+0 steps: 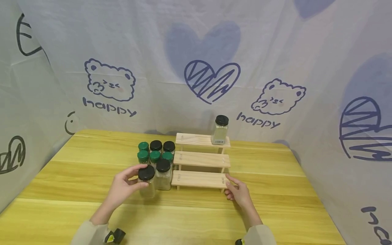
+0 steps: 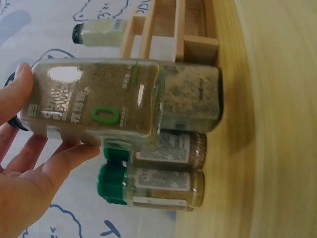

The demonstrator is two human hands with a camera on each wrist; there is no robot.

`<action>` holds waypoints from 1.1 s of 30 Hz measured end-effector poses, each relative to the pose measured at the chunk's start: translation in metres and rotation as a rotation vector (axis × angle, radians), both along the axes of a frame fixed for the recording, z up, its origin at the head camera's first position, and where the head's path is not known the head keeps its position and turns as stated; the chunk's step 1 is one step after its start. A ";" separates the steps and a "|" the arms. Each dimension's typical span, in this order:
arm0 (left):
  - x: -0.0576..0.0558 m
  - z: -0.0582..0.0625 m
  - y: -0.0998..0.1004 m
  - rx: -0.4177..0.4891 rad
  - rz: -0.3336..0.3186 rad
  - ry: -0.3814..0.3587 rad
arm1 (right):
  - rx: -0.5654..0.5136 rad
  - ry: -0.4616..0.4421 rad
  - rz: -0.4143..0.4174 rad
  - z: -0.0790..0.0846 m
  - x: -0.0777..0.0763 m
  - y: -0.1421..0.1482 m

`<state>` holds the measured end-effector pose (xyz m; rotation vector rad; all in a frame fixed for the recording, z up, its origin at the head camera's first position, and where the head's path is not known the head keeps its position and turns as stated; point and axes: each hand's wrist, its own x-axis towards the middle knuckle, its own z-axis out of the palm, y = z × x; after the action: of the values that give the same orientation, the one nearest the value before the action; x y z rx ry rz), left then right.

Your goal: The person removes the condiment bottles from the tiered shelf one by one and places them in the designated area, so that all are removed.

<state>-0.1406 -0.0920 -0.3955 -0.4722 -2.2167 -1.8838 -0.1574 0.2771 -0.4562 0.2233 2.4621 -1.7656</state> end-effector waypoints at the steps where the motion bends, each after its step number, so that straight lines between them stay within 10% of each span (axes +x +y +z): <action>1: -0.002 -0.001 -0.001 0.000 0.014 -0.008 | 0.000 0.001 0.002 0.000 0.000 0.000; 33: -0.029 -0.032 0.006 -0.039 0.105 -0.073 | -0.013 -0.015 -0.004 0.003 -0.001 0.000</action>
<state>-0.1692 -0.0858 -0.4271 -0.2921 -2.2802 -1.8352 -0.1580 0.2767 -0.4529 0.2397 2.4402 -1.7746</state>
